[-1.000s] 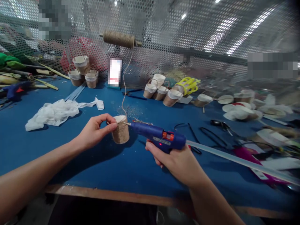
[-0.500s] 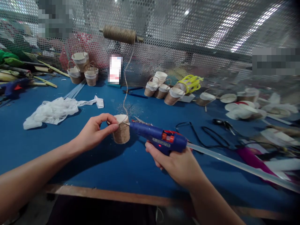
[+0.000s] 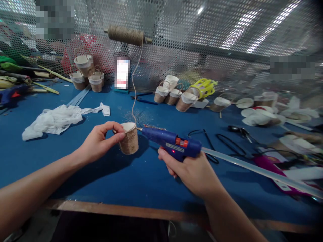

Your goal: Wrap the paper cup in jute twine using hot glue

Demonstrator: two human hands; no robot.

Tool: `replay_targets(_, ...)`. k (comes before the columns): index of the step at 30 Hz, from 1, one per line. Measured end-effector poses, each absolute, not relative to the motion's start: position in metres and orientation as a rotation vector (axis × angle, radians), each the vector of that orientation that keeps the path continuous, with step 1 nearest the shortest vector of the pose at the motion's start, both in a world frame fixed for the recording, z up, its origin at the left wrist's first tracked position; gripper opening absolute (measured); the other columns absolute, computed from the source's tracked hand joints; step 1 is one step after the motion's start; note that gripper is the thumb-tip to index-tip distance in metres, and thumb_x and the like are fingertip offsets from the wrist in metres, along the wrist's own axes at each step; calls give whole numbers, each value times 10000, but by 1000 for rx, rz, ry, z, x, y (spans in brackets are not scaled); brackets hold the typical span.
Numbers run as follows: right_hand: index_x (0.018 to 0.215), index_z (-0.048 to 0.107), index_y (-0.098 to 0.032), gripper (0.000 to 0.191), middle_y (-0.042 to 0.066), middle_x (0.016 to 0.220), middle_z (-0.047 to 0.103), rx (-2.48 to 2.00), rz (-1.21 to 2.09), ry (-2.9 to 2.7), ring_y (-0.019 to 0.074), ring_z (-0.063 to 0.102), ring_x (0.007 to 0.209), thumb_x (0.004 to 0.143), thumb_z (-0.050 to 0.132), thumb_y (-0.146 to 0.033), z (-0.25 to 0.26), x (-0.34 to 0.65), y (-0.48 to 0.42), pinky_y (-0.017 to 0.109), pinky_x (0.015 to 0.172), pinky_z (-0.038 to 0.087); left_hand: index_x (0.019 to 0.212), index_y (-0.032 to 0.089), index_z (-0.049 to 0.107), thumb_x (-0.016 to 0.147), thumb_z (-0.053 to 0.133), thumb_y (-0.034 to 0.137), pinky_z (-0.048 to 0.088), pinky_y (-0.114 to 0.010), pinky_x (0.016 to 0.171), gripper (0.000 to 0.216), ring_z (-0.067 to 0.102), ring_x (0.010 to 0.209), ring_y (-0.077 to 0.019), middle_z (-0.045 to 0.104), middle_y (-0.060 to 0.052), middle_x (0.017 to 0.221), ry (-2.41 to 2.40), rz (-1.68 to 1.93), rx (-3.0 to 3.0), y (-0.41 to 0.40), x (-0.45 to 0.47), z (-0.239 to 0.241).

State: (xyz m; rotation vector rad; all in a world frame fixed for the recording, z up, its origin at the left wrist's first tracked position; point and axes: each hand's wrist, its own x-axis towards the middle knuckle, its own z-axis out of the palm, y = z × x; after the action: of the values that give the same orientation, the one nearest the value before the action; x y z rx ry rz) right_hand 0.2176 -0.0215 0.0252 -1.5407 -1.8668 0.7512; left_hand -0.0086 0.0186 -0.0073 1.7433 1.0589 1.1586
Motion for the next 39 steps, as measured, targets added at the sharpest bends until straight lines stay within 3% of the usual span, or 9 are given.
replay_targets(6,610,581,-192,222,-50,356,485,-1449,754,-1959,94,475,294,760,524,-347,12,225,-19,210,321,389,720,156,561,767,568,254,429,-315,795,109,567,815,-167,618,-50,803,1061,1161,1743,18,-9,-7)
replay_targets(21,594,563,-190,215,-57,353,477,-1460,713,-1933,92,477,304,761,523,-320,14,223,-17,216,374,407,710,153,563,759,581,244,424,-322,819,104,568,837,-176,620,-53,814,1049,1176,1718,18,-9,-6)
replay_targets(39,583,560,-207,243,-49,349,475,-1490,729,-1879,93,455,288,750,523,-379,15,225,-19,218,326,391,718,153,559,768,575,253,423,-318,814,113,563,839,-172,615,-61,846,1053,1161,1727,18,-9,-7)
